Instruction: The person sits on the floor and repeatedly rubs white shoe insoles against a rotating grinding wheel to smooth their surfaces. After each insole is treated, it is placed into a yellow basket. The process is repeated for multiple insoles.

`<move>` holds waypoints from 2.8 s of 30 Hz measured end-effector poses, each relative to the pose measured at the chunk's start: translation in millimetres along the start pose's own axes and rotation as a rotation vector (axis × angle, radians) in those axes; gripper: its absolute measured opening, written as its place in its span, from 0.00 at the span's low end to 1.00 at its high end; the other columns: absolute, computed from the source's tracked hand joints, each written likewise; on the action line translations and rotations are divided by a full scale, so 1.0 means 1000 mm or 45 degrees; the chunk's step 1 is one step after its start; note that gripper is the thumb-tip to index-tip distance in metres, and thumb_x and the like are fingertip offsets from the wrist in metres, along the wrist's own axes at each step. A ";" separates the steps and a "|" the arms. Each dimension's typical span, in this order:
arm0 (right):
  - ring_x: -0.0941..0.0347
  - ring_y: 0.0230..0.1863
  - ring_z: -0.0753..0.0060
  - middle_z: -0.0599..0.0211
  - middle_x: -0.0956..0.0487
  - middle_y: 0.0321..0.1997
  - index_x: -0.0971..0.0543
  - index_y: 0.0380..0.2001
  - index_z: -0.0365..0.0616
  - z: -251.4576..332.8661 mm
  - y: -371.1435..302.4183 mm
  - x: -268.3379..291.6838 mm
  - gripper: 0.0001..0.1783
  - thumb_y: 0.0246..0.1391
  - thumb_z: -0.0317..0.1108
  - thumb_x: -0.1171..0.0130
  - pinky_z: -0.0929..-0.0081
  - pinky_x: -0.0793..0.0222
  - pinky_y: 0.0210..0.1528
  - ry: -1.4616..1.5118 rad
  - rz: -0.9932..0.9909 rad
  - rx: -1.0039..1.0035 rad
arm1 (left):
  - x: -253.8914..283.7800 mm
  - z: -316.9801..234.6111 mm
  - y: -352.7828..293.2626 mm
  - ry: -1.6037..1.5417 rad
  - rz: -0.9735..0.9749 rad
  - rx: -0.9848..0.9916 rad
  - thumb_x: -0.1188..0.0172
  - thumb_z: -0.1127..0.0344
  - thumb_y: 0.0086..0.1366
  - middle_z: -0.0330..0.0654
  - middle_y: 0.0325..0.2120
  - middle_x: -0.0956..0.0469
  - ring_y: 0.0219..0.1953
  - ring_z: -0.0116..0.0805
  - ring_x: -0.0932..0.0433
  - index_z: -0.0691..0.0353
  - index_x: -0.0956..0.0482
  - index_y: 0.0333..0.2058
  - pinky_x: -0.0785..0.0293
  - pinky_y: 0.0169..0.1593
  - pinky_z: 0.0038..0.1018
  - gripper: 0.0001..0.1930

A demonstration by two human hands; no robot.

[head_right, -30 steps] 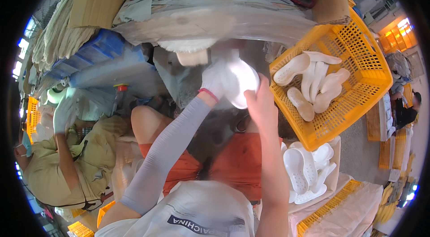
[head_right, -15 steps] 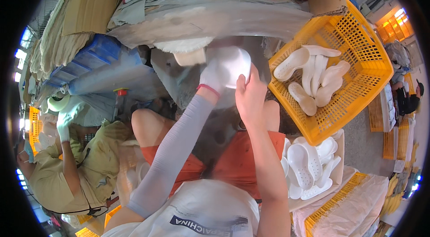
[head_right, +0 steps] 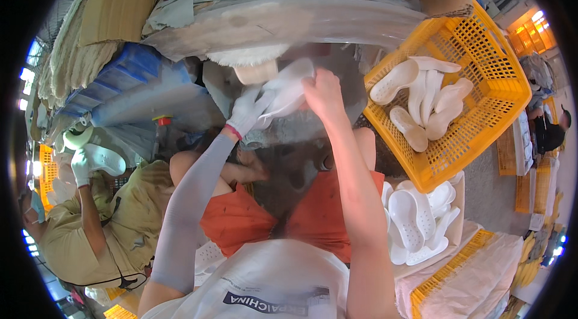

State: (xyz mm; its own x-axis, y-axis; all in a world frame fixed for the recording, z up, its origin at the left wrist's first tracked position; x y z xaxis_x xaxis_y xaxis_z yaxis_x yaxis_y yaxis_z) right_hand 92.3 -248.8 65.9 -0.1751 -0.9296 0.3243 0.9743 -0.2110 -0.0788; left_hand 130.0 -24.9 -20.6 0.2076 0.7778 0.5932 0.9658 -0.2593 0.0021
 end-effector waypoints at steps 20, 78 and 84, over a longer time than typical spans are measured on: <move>0.19 0.51 0.38 0.38 0.17 0.46 0.27 0.56 0.33 -0.002 -0.078 -0.018 0.26 0.57 0.35 0.39 0.58 0.25 0.56 -0.440 -0.142 0.245 | -0.039 -0.079 -0.030 -0.246 0.185 -0.303 0.41 0.64 0.74 0.45 0.50 0.17 0.51 0.36 0.18 0.67 0.24 0.60 0.21 0.56 0.34 0.20; 0.18 0.32 0.36 0.42 0.17 0.28 0.25 0.41 0.35 0.034 -0.084 -0.071 0.20 0.58 0.40 0.29 0.50 0.23 0.35 -0.631 -0.204 0.657 | -0.108 0.043 0.014 -1.817 -0.142 0.616 0.52 0.48 0.78 0.47 0.34 0.16 0.35 0.42 0.15 0.64 0.18 0.41 0.19 0.39 0.42 0.23; 0.18 0.39 0.40 0.44 0.16 0.36 0.21 0.41 0.34 0.034 -0.052 -0.081 0.21 0.55 0.41 0.29 0.53 0.23 0.41 -0.688 -0.256 0.691 | -0.134 0.035 0.034 -2.581 -0.234 0.510 0.53 0.42 0.79 0.41 0.34 0.16 0.35 0.40 0.19 0.58 0.18 0.40 0.23 0.40 0.36 0.25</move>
State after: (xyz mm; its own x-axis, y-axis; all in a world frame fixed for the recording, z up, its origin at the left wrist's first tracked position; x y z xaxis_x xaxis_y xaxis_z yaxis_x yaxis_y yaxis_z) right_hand 60.2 -152.4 76.4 -0.3973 -0.5844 0.7075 0.8887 -0.0528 0.4555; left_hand 140.1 -117.9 -128.7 -0.3046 0.2357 -0.9229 0.9055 -0.2290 -0.3573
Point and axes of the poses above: each hand's wrist, its own y-axis towards the middle knuckle, its own x-axis out of the back of the hand, z = x × y, the point moved 9 cm from there along y, towards the middle knuckle
